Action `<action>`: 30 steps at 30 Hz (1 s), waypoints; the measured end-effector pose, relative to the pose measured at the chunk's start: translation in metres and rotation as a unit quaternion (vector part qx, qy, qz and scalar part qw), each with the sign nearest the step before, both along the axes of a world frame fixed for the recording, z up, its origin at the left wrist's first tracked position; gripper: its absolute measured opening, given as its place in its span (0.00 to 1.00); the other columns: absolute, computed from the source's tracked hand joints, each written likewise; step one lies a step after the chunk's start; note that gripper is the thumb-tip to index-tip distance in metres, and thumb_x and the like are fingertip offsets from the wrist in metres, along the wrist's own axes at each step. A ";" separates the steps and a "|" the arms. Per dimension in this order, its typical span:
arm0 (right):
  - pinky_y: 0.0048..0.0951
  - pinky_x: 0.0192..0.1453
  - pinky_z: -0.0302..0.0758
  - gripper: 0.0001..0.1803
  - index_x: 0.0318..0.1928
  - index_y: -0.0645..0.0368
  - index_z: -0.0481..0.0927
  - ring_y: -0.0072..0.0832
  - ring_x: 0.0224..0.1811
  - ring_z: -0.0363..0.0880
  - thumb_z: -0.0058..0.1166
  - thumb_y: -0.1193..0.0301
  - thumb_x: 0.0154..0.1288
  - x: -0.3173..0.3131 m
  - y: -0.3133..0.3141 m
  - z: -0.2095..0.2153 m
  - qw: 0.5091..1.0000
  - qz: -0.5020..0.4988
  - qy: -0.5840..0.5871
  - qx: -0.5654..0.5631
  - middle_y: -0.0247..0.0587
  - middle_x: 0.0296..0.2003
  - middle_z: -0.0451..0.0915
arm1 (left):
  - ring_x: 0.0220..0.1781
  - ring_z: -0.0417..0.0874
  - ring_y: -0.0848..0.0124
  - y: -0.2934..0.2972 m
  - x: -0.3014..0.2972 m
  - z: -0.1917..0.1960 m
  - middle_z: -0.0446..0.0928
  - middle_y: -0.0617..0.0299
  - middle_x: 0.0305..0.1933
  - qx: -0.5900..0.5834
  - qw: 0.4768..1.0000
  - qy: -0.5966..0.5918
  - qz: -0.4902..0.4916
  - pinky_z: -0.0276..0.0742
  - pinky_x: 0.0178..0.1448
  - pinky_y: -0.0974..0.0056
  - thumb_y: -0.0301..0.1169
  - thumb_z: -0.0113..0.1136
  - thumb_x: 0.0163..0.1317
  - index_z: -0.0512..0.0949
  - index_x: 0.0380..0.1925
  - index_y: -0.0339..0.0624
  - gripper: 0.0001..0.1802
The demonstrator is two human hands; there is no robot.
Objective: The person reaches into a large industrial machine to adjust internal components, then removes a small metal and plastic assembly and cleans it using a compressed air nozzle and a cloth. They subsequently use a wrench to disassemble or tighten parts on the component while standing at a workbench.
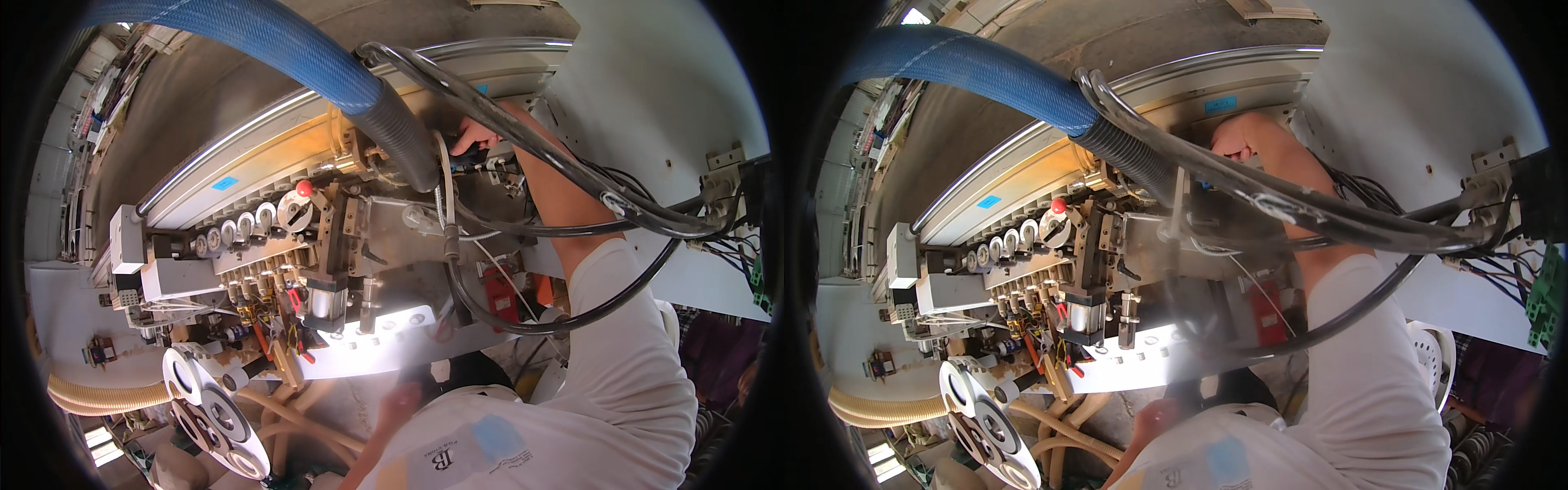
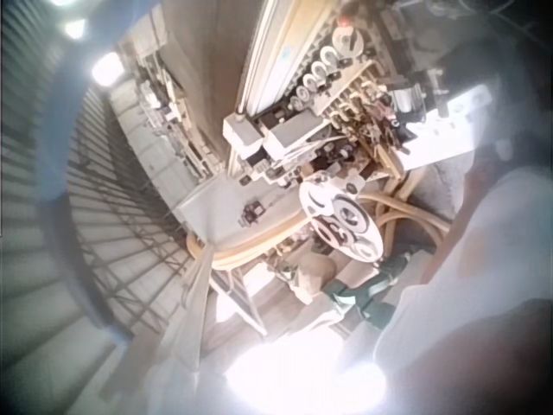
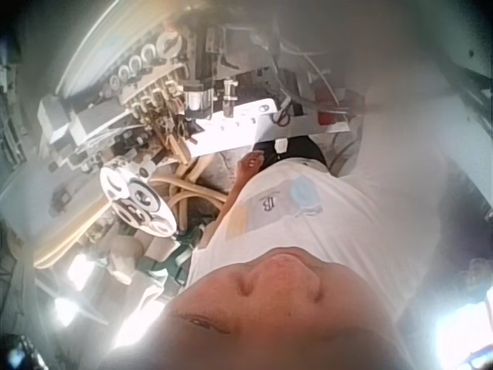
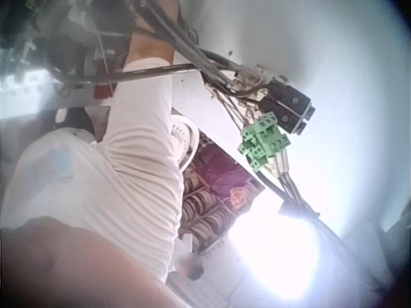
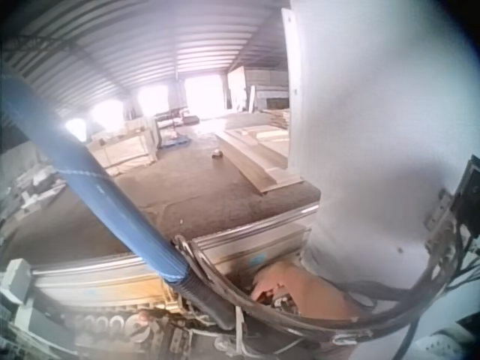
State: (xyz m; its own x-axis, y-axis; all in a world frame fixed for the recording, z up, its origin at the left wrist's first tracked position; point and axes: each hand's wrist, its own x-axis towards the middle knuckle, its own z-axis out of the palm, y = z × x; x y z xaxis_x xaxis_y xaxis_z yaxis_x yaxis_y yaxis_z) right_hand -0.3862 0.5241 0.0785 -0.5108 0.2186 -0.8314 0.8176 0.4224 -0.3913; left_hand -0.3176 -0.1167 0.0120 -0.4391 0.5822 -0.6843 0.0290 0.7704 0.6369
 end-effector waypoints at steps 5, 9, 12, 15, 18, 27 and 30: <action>0.33 0.30 0.70 0.30 0.37 0.60 0.84 0.27 0.27 0.72 0.67 0.44 0.49 0.009 -0.005 -0.023 0.990 0.016 0.108 0.095 0.36 0.29 0.78 | 0.44 0.89 0.67 -0.024 0.001 -0.035 0.88 0.56 0.45 0.087 0.996 -0.005 0.014 0.84 0.49 0.62 0.35 0.58 0.70 0.85 0.49 0.43 0.14; 0.40 0.51 0.79 0.39 0.49 0.65 0.84 0.41 0.48 0.83 0.67 0.43 0.48 0.016 -0.022 -0.022 0.964 0.042 0.176 0.197 0.51 0.46 0.85 | 0.46 0.89 0.62 -0.016 0.004 -0.040 0.87 0.55 0.45 0.077 0.997 0.000 -0.008 0.84 0.49 0.58 0.38 0.54 0.72 0.84 0.49 0.42 0.16; 0.43 0.59 0.79 0.39 0.54 0.65 0.83 0.48 0.55 0.83 0.66 0.45 0.50 0.024 -0.022 -0.049 0.941 0.072 0.213 0.252 0.56 0.52 0.84 | 0.47 0.87 0.55 0.003 0.003 -0.035 0.86 0.54 0.45 0.052 0.994 0.039 -0.089 0.83 0.50 0.53 0.41 0.53 0.71 0.82 0.48 0.45 0.16; 0.46 0.57 0.79 0.34 0.54 0.62 0.83 0.50 0.54 0.82 0.65 0.51 0.52 0.029 -0.035 -0.062 0.911 0.069 0.253 0.318 0.55 0.49 0.84 | 0.48 0.85 0.51 0.004 0.005 -0.040 0.84 0.53 0.44 0.024 0.995 0.013 -0.092 0.80 0.50 0.48 0.42 0.52 0.71 0.81 0.48 0.49 0.15; 0.48 0.50 0.80 0.26 0.46 0.59 0.84 0.51 0.47 0.84 0.65 0.54 0.52 0.039 -0.073 -0.060 0.813 0.031 0.372 0.446 0.49 0.43 0.85 | 0.46 0.85 0.52 -0.010 0.009 -0.062 0.83 0.53 0.43 0.029 0.997 -0.015 -0.072 0.81 0.48 0.49 0.40 0.53 0.71 0.80 0.47 0.52 0.12; 0.41 0.51 0.76 0.15 0.38 0.53 0.85 0.44 0.43 0.83 0.67 0.67 0.45 0.047 -0.073 -0.036 0.784 0.011 0.379 0.491 0.40 0.34 0.86 | 0.43 0.86 0.57 -0.008 0.005 -0.039 0.83 0.60 0.41 0.063 0.988 0.075 -0.116 0.82 0.40 0.53 0.39 0.55 0.71 0.79 0.45 0.48 0.10; 0.41 0.52 0.76 0.17 0.39 0.53 0.86 0.40 0.41 0.84 0.69 0.69 0.44 0.044 -0.074 -0.043 0.816 -0.048 0.380 0.434 0.38 0.33 0.87 | 0.45 0.86 0.64 -0.030 0.004 -0.045 0.83 0.64 0.47 0.038 0.971 0.129 -0.200 0.84 0.43 0.59 0.36 0.54 0.72 0.78 0.52 0.45 0.13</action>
